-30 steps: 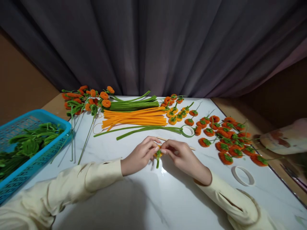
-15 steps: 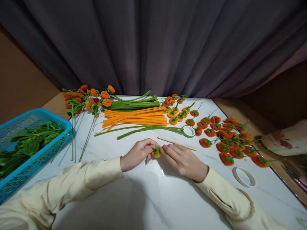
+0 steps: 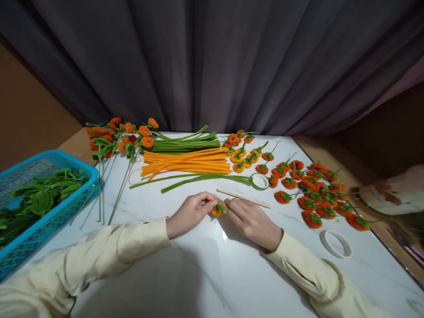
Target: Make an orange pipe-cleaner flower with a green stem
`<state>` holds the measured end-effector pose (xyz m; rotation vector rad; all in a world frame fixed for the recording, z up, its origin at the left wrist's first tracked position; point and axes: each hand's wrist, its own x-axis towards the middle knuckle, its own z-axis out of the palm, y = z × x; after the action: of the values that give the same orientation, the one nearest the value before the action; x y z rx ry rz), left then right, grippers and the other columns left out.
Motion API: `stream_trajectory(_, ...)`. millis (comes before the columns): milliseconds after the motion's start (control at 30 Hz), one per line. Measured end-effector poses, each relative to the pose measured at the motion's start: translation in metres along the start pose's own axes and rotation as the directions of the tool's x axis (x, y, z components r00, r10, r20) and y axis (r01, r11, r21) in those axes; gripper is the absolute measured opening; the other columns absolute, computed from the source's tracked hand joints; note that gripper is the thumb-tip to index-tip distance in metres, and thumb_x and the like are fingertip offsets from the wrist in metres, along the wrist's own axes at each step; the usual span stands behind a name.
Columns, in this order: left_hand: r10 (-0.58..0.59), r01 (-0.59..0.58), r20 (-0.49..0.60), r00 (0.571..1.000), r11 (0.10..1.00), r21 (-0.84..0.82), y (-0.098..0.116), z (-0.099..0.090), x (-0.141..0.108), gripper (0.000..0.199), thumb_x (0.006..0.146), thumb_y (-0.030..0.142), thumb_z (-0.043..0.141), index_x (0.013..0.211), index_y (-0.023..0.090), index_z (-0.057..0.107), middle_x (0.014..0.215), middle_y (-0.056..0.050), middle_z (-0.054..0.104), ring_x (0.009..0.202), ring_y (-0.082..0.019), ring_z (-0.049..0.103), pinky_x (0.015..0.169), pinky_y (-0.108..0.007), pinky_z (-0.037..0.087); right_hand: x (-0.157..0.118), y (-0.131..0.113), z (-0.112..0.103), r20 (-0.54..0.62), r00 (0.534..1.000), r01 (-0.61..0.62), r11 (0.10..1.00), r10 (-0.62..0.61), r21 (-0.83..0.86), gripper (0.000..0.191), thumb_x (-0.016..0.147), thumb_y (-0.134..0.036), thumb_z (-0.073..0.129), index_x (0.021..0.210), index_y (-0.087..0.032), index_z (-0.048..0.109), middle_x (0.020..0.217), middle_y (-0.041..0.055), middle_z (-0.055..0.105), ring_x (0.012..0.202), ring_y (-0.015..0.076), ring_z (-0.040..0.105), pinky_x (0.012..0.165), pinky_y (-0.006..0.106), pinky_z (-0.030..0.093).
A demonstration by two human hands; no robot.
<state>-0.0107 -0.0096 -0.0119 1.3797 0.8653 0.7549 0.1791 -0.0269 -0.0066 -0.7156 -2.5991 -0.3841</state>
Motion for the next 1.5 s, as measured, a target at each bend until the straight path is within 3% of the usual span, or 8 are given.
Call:
stream_trajectory(167,-0.205,0.185,-0.082,0.975,0.961,-0.205,0.0,-0.001,0.006,0.023,0.075,0.034,0.062,0.078,0.012,0.056,0.077,-0.003,0.06,0.074,-0.012,0.058,0.074,-0.029,0.049,-0.004,-0.001,0.005,-0.126,0.973,-0.181,0.979,0.192,0.096,0.022,0.091,-0.007,0.038,0.106,-0.009,0.053,0.089,0.0115,0.063,0.081,0.0165,0.058,0.064,0.026,0.048)
stream_trajectory(433,-0.285,0.252,-0.086,0.955,0.927,-0.277,0.0,-0.001,0.007,0.016,0.074,0.026,0.063,0.075,0.012,0.055,0.072,0.0,0.059,0.068,-0.009,0.058,0.073,-0.027,0.051,0.002,-0.006,-0.004,-0.137,0.99,0.027,0.998,-0.036,-0.065,0.027,0.091,-0.007,0.033,0.098,-0.009,0.059,0.082,0.013,0.066,0.072,0.0178,0.059,0.061,0.03,0.049)
stream_trajectory(767,-0.342,0.315,-0.04,0.939,0.901,-0.299,0.009,-0.001,0.009,0.008,0.074,0.019,0.059,0.072,0.011,0.057,0.073,0.0,0.057,0.07,-0.009,0.057,0.075,-0.026,0.051,0.004,-0.006,-0.002,-0.124,0.988,0.082,0.99,-0.097,-0.117,0.026,0.091,-0.005,0.033,0.093,-0.006,0.059,0.077,0.0129,0.065,0.069,0.0181,0.059,0.058,0.03,0.048)
stream_trajectory(1033,-0.31,0.283,-0.059,0.949,0.918,-0.279,0.006,-0.001,0.007,0.012,0.073,0.021,0.062,0.07,0.011,0.057,0.072,0.0,0.058,0.071,-0.01,0.057,0.077,-0.028,0.051,0.004,-0.007,0.001,-0.114,0.992,0.053,0.996,-0.06,-0.066,0.024,0.09,-0.005,0.034,0.092,-0.006,0.058,0.075,0.0124,0.06,0.071,0.0191,0.057,0.057,0.031,0.047)
stream_trajectory(1233,-0.266,0.236,-0.102,0.958,0.941,-0.241,0.002,0.003,0.004,0.016,0.075,0.027,0.064,0.076,0.013,0.057,0.074,0.0,0.06,0.073,-0.011,0.059,0.081,-0.031,0.051,0.001,-0.009,0.004,-0.101,0.995,-0.016,0.999,0.011,-0.044,0.026,0.091,-0.005,0.033,0.081,-0.01,0.056,0.073,0.011,0.059,0.065,0.0169,0.052,0.054,0.028,0.043)
stream_trajectory(1367,-0.211,0.178,-0.124,0.97,0.956,-0.234,-0.004,0.006,0.002,0.021,0.076,0.033,0.063,0.08,0.013,0.055,0.078,-0.001,0.059,0.076,-0.012,0.06,0.081,-0.031,0.051,0.001,-0.01,0.006,-0.129,0.99,-0.051,0.999,0.049,-0.009,0.023,0.09,-0.005,0.034,0.09,-0.007,0.056,0.073,0.0107,0.06,0.065,0.0171,0.053,0.053,0.028,0.042)
stream_trajectory(1500,-0.092,0.072,-0.158,0.983,0.989,-0.133,-0.009,0.006,0.001,0.024,0.077,0.037,0.061,0.079,0.014,0.055,0.084,-0.003,0.057,0.076,-0.013,0.058,0.076,-0.029,0.05,0.003,-0.012,0.005,-0.151,0.969,-0.176,0.973,0.198,0.148,0.014,0.09,-0.011,0.042,0.096,-0.01,0.055,0.078,0.0093,0.062,0.068,0.0161,0.056,0.056,0.026,0.044)
